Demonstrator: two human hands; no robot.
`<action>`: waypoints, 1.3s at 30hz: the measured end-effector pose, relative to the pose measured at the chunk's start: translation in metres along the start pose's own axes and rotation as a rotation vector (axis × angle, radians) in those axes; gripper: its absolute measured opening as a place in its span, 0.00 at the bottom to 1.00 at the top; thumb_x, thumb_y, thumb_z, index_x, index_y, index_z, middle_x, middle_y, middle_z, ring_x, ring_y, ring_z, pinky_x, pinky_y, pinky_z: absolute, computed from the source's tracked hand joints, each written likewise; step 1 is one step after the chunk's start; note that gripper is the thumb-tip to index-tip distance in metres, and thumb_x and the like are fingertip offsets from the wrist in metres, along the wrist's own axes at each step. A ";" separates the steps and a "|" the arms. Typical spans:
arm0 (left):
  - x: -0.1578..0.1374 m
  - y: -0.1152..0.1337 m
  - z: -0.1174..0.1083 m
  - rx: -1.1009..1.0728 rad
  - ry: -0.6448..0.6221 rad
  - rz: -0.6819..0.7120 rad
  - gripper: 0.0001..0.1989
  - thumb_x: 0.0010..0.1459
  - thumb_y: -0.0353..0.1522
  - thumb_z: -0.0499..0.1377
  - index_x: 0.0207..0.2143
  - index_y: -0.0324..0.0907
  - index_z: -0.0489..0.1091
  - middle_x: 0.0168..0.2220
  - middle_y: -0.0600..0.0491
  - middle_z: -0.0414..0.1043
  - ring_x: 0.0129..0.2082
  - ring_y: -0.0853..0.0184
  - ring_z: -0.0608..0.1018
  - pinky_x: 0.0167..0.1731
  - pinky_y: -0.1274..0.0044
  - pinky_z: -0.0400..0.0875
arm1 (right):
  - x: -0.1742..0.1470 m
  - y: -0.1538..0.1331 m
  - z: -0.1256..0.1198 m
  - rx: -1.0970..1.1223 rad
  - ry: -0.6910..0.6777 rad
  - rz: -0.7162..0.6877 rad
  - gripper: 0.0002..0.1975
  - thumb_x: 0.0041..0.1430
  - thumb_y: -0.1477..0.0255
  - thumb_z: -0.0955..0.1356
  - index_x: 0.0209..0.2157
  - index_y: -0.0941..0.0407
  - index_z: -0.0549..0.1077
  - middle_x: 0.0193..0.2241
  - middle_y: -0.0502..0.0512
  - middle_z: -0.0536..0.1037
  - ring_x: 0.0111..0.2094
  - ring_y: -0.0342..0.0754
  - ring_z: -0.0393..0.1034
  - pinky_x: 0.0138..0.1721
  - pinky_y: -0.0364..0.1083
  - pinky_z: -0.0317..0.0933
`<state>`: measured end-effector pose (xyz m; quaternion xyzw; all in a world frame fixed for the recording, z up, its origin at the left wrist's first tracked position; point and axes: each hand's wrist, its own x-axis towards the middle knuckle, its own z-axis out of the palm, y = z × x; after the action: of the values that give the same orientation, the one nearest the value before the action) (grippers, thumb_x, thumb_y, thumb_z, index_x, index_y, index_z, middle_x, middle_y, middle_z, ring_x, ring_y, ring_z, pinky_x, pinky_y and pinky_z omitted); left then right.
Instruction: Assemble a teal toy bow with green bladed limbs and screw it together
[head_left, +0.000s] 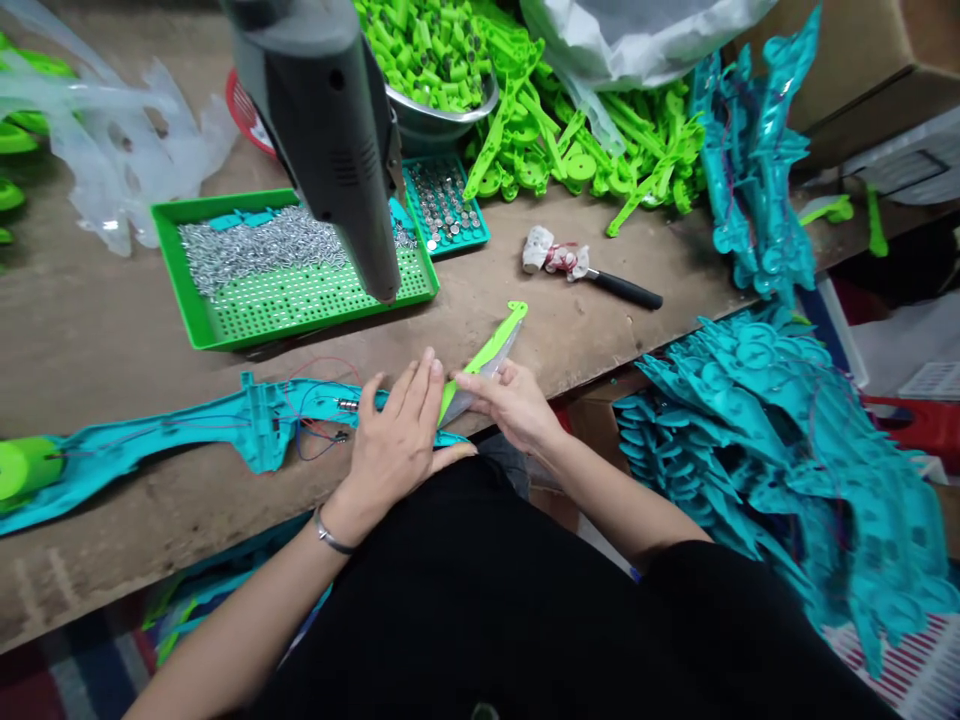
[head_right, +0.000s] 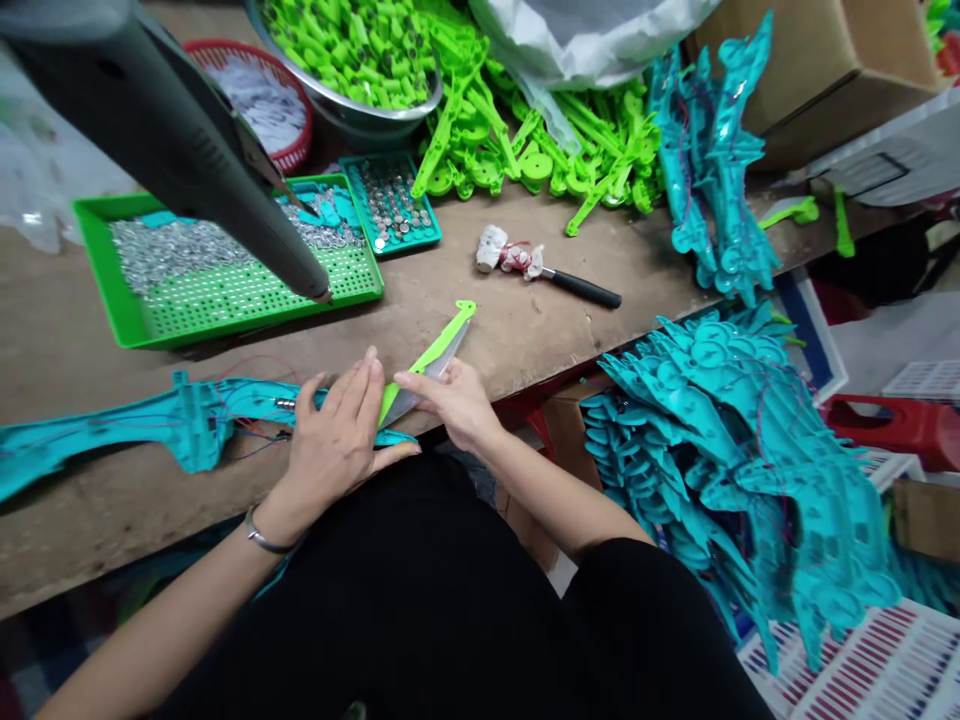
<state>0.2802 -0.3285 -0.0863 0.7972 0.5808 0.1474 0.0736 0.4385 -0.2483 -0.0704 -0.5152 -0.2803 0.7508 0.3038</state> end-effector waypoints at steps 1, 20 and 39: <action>-0.001 0.001 0.001 0.002 0.003 -0.001 0.52 0.62 0.56 0.52 0.71 0.30 0.35 0.68 0.30 0.50 0.65 0.45 0.64 0.64 0.54 0.47 | -0.002 0.002 0.002 0.002 -0.004 0.003 0.20 0.37 0.64 0.81 0.30 0.55 0.72 0.26 0.46 0.79 0.28 0.42 0.75 0.37 0.45 0.74; 0.094 -0.078 -0.064 -0.526 -0.977 -0.028 0.20 0.49 0.39 0.62 0.42 0.38 0.75 0.37 0.51 0.79 0.34 0.66 0.75 0.31 0.78 0.63 | -0.004 0.011 0.008 -0.033 0.074 -0.116 0.23 0.36 0.66 0.81 0.34 0.53 0.72 0.31 0.47 0.82 0.32 0.45 0.78 0.38 0.46 0.75; 0.095 -0.094 -0.058 -0.737 -0.895 -0.138 0.19 0.44 0.40 0.65 0.38 0.39 0.76 0.34 0.50 0.80 0.32 0.65 0.76 0.30 0.77 0.64 | -0.002 0.024 0.027 -0.103 0.020 -0.093 0.25 0.27 0.69 0.83 0.32 0.55 0.77 0.30 0.49 0.82 0.30 0.45 0.77 0.42 0.47 0.74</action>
<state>0.2034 -0.2123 -0.0443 0.6638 0.4543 -0.0167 0.5938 0.4101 -0.2684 -0.0782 -0.5239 -0.3390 0.7154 0.3144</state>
